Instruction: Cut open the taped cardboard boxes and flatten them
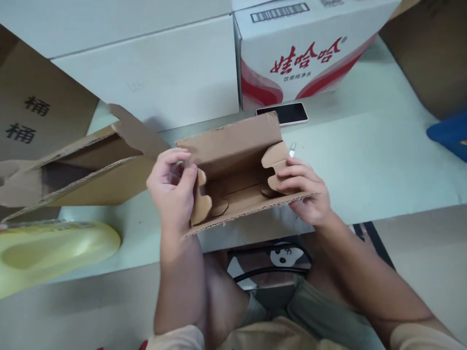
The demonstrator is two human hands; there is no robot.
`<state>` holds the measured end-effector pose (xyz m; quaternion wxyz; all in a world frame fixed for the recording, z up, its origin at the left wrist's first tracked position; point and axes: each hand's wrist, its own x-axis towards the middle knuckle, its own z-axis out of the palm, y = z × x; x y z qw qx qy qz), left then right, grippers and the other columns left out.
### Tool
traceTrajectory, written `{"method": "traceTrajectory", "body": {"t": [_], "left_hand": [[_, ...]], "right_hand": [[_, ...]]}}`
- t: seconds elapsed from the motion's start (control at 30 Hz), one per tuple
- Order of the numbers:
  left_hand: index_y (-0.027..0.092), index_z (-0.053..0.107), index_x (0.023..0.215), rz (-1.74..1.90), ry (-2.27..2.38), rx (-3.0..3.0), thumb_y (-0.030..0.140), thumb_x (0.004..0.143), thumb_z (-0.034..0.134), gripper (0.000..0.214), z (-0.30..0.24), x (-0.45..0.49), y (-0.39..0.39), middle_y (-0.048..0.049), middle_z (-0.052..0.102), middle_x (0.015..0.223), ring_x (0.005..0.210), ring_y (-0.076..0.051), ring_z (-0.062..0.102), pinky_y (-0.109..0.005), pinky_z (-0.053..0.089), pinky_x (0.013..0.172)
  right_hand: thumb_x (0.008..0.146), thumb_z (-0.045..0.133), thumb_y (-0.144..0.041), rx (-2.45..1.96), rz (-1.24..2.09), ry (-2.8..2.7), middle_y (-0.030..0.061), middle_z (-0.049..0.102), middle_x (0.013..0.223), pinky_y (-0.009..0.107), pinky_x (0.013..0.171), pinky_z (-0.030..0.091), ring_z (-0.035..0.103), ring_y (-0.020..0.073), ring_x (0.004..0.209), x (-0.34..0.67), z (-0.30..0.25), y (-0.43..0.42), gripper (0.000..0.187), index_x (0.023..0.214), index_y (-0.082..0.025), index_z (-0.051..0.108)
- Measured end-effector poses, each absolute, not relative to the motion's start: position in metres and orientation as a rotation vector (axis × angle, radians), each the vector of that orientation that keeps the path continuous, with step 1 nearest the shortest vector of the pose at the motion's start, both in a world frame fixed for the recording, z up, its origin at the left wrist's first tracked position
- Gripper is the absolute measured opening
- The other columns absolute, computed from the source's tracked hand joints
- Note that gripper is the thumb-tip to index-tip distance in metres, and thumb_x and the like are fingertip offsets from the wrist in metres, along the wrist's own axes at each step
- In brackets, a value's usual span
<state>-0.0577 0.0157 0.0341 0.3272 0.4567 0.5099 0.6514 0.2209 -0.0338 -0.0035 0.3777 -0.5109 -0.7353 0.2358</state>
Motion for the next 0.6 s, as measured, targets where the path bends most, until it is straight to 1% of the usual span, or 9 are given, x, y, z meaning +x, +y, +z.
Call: {"method": "traceTrajectory", "body": {"t": [0.07,0.13,0.2,0.23,0.3,0.37,0.43,0.5,0.6], "left_hand": [[0.021,0.077,0.095,1.713,1.25,1.276,0.015,0.062,0.095,0.038,0.025,-0.062,0.021,-0.0023,0.068,0.118,0.115,-0.019,0.063,-0.027,0.052,0.088],[0.028,0.073,0.116,1.686,1.162,1.262,0.01,0.058,0.098,0.065,0.016,-0.067,0.027,0.0008,0.068,0.129,0.115,-0.017,0.064,-0.025,0.053,0.086],[0.037,0.067,0.126,1.682,1.058,1.235,0.008,0.052,0.099,0.086,0.009,-0.071,0.03,0.0054,0.073,0.123,0.098,-0.014,0.067,-0.025,0.053,0.077],[0.039,0.066,0.126,1.673,1.014,1.244,0.01,0.05,0.1,0.088,0.008,-0.072,0.031,0.007,0.076,0.111,0.086,-0.013,0.066,-0.025,0.053,0.07],[0.034,0.073,0.113,1.647,1.006,1.25,0.028,0.061,0.096,0.057,0.008,-0.071,0.03,0.0066,0.075,0.084,0.073,-0.013,0.066,-0.027,0.053,0.066],[0.027,0.078,0.089,1.598,0.985,1.333,0.051,0.077,0.084,0.027,0.012,-0.07,0.026,0.0007,0.076,0.083,0.082,-0.019,0.072,-0.035,0.059,0.077],[0.025,0.075,0.072,1.513,0.936,1.527,0.061,0.084,0.076,0.038,0.017,-0.07,0.021,-0.003,0.078,0.083,0.089,-0.023,0.074,-0.043,0.06,0.091],[0.025,0.072,0.066,1.364,0.941,1.755,0.053,0.082,0.081,0.033,0.021,-0.071,0.017,-0.0031,0.079,0.084,0.093,-0.024,0.073,-0.046,0.058,0.098],[0.024,0.071,0.067,1.164,1.016,1.937,0.028,0.077,0.085,0.018,0.024,-0.074,0.013,-0.0032,0.079,0.095,0.102,-0.024,0.073,-0.045,0.059,0.099]], "right_hand": [[0.082,0.052,-0.061,-1.32,0.605,-1.846,0.0095,0.077,0.101,0.064,0.123,0.043,0.061,0.0379,0.135,0.219,-0.008,-0.036,0.034,0.076,-0.035,0.073],[0.086,0.052,-0.055,-1.293,0.571,-1.771,0.0098,0.076,0.097,0.061,0.121,0.046,0.064,0.0361,0.132,0.214,-0.012,-0.038,0.031,0.075,-0.033,0.07],[0.091,0.053,-0.048,-1.272,0.502,-1.678,0.0095,0.076,0.099,0.057,0.117,0.05,0.067,0.0332,0.128,0.208,-0.018,-0.039,0.023,0.088,-0.031,0.069],[0.092,0.056,-0.046,-1.252,0.457,-1.626,0.0094,0.076,0.104,0.055,0.116,0.052,0.068,0.0321,0.127,0.205,-0.022,-0.038,0.021,0.098,-0.03,0.068],[0.093,0.061,-0.044,-1.181,0.372,-1.517,0.0099,0.073,0.116,0.053,0.112,0.055,0.069,0.0303,0.126,0.201,-0.031,-0.033,0.03,0.118,-0.029,0.062],[0.093,0.063,-0.044,-1.106,0.325,-1.434,0.0109,0.069,0.126,0.051,0.107,0.056,0.069,0.0289,0.124,0.2,-0.037,-0.028,0.038,0.127,-0.029,0.057],[0.093,0.066,-0.042,-1.106,0.274,-1.407,0.011,0.066,0.13,0.05,0.105,0.055,0.067,0.028,0.124,0.201,-0.035,-0.027,0.037,0.127,-0.029,0.057],[0.091,0.071,-0.037,-1.129,0.146,-1.374,0.0087,0.065,0.12,0.046,0.1,0.054,0.065,0.0259,0.117,0.203,-0.024,-0.033,0.03,0.118,-0.028,0.061],[0.092,0.07,-0.028,-0.905,0.145,-1.489,-0.0006,0.055,0.079,0.033,0.073,0.046,0.057,0.0171,0.077,0.191,-0.001,-0.055,0.012,0.09,-0.025,0.058]]}}
